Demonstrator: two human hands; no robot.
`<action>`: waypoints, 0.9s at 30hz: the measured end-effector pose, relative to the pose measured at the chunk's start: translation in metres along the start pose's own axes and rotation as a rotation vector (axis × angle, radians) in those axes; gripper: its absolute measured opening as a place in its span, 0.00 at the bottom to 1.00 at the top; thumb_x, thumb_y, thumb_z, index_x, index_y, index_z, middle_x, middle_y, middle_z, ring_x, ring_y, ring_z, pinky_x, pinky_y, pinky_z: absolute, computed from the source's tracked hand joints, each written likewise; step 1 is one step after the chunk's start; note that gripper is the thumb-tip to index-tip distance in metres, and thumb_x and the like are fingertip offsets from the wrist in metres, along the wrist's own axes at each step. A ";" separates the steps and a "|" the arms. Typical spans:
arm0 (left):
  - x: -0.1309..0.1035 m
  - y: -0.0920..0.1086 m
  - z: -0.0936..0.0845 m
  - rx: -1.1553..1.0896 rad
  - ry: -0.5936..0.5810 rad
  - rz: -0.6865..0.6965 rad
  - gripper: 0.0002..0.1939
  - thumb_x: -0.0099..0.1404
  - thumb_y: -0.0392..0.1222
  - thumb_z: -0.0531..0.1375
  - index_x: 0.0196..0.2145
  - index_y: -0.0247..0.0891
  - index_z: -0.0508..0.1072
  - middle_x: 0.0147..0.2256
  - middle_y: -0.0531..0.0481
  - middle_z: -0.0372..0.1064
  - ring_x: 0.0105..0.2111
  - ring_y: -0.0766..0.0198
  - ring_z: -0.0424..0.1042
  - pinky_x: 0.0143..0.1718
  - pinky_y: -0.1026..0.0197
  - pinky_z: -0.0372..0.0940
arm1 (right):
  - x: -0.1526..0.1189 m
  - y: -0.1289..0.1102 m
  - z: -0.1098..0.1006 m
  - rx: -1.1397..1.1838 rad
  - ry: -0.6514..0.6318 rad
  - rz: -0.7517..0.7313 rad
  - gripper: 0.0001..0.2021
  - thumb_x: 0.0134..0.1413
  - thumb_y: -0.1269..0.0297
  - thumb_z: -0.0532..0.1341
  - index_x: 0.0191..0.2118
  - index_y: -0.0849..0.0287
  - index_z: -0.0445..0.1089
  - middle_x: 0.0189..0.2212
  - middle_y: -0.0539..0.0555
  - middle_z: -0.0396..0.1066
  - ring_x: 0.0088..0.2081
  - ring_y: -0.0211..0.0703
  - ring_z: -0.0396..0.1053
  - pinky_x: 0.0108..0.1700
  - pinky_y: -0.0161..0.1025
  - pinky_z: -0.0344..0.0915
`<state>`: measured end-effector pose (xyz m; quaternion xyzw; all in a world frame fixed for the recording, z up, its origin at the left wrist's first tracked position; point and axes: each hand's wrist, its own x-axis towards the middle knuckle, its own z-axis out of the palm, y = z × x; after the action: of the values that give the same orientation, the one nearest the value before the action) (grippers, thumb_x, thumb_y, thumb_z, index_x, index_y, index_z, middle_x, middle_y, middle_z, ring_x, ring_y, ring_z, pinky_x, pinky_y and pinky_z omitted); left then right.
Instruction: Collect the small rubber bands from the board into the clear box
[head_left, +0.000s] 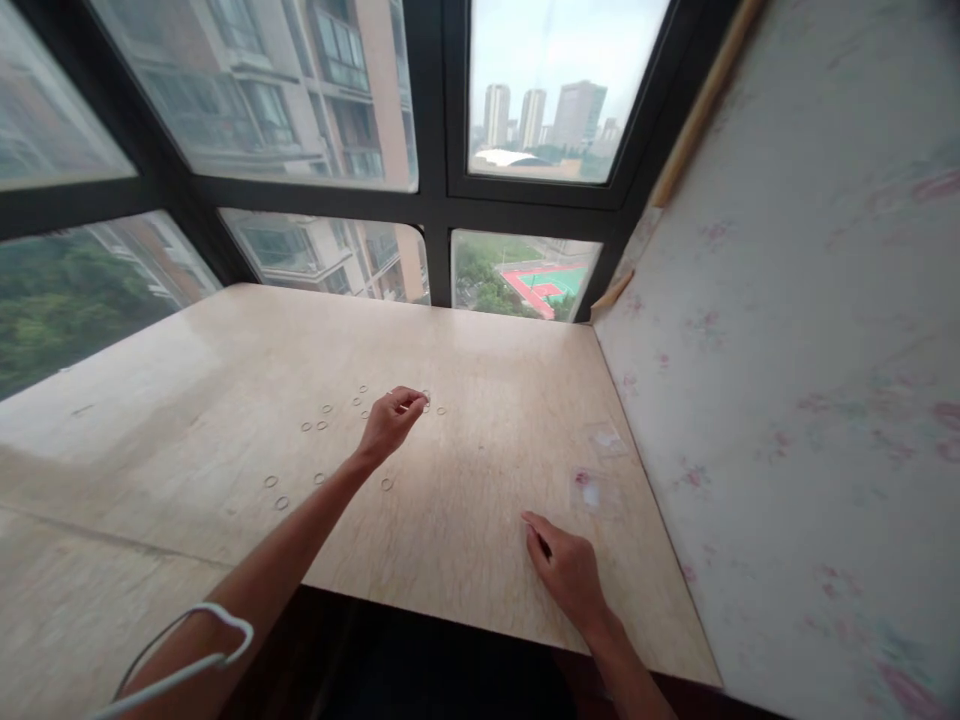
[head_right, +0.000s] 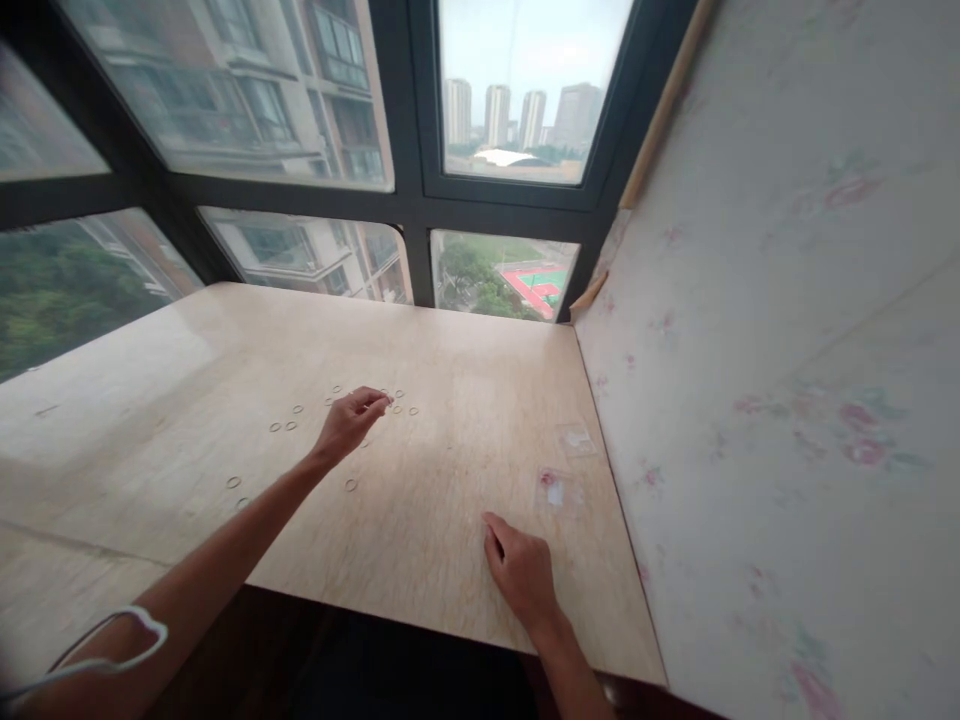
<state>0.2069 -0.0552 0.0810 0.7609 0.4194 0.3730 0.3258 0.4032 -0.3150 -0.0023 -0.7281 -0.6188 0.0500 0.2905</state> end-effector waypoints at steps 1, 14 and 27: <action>-0.003 0.012 0.012 -0.031 -0.012 0.017 0.11 0.60 0.44 0.56 0.30 0.35 0.76 0.34 0.48 0.73 0.31 0.66 0.71 0.32 0.64 0.66 | 0.000 -0.001 -0.001 0.018 -0.006 0.010 0.18 0.63 0.62 0.49 0.47 0.59 0.74 0.37 0.57 0.78 0.32 0.43 0.76 0.35 0.36 0.70; -0.042 0.112 0.166 0.000 -0.494 0.434 0.08 0.63 0.38 0.58 0.35 0.40 0.77 0.38 0.47 0.72 0.34 0.66 0.70 0.36 0.62 0.66 | 0.002 -0.005 -0.009 0.035 -0.082 0.061 0.15 0.60 0.67 0.51 0.48 0.55 0.71 0.32 0.51 0.78 0.32 0.41 0.75 0.34 0.33 0.62; -0.044 0.113 0.210 0.242 -0.620 0.457 0.11 0.65 0.38 0.56 0.43 0.41 0.76 0.45 0.44 0.71 0.44 0.58 0.70 0.45 0.56 0.65 | 0.003 -0.005 -0.012 0.021 -0.138 0.069 0.12 0.60 0.67 0.51 0.39 0.57 0.72 0.27 0.50 0.76 0.28 0.39 0.73 0.30 0.33 0.58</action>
<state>0.4121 -0.1816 0.0519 0.9438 0.1622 0.1363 0.2537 0.4045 -0.3158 0.0113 -0.7408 -0.6112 0.1165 0.2530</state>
